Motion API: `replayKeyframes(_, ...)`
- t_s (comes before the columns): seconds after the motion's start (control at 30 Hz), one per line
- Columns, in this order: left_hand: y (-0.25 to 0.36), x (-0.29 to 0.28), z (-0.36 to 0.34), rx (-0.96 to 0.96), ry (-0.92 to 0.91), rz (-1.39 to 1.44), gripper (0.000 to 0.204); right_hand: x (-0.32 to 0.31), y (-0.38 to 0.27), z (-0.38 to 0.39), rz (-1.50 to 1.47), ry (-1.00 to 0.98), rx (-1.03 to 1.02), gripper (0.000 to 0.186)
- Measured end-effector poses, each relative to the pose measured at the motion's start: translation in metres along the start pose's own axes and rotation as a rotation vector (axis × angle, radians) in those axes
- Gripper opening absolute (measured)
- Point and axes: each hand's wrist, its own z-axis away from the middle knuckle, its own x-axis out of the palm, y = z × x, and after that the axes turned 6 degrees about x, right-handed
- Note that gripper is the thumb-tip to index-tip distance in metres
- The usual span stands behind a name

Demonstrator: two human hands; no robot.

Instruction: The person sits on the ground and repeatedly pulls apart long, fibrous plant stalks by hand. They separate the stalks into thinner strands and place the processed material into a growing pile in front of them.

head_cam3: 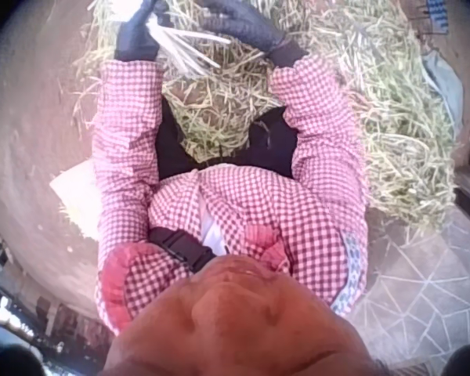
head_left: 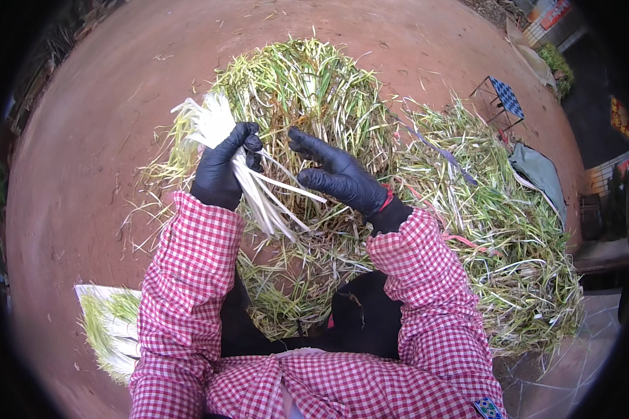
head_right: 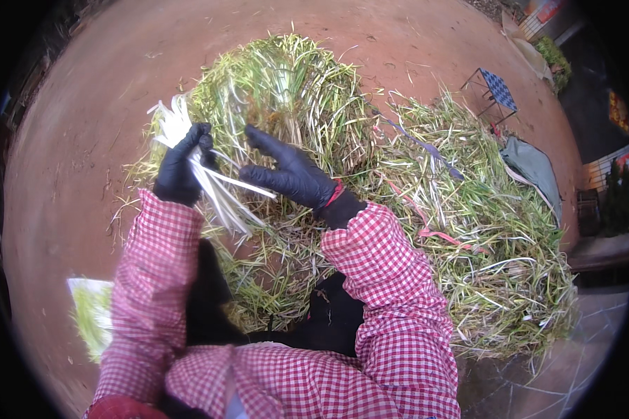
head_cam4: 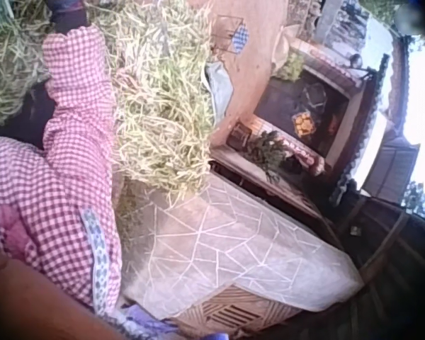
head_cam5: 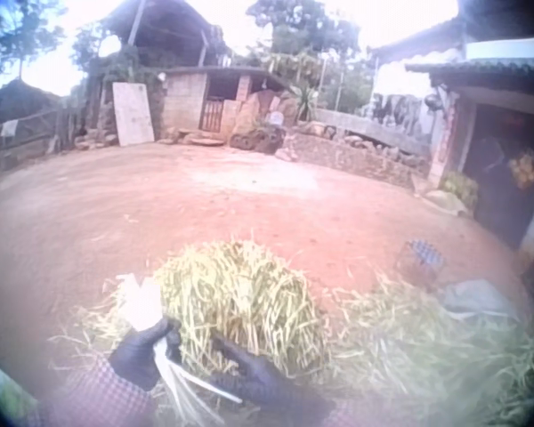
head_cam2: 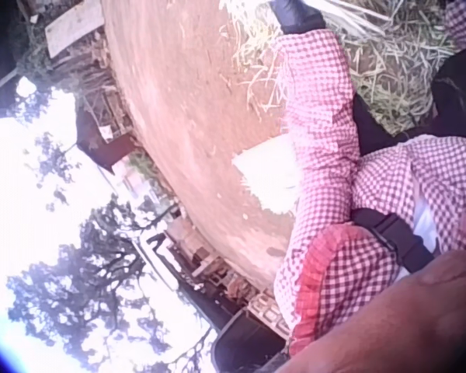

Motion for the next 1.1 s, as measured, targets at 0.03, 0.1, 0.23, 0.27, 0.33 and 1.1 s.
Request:
replayKeyframes(0.03,-0.003,0.001,-0.002,0.035,-0.011,-0.077,0.021,0.021,-0.003,-0.009,-0.078,-0.018,0.046,0.080)
replayKeyframes(0.1,-0.003,0.003,-0.006,0.055,-0.003,-0.116,0.021,0.052,-0.008,-0.019,-0.123,-0.095,0.121,0.078)
replayKeyframes(0.23,0.005,0.009,-0.009,0.120,0.029,-0.075,0.024,0.071,-0.015,-0.022,-0.276,-0.138,0.236,0.049)
replayKeyframes(0.27,0.005,0.011,-0.008,0.100,0.101,-0.034,0.025,0.068,-0.017,-0.022,-0.323,-0.170,0.353,0.044)
replayKeyframes(0.33,0.001,0.015,-0.006,0.209,0.001,0.069,0.040,0.055,-0.020,-0.022,-0.319,-0.095,0.246,0.031)
replayKeyframes(1.1,-0.022,0.036,-0.022,0.331,0.312,0.414,0.019,-0.001,-0.048,-0.056,-0.387,0.813,-0.169,0.043)
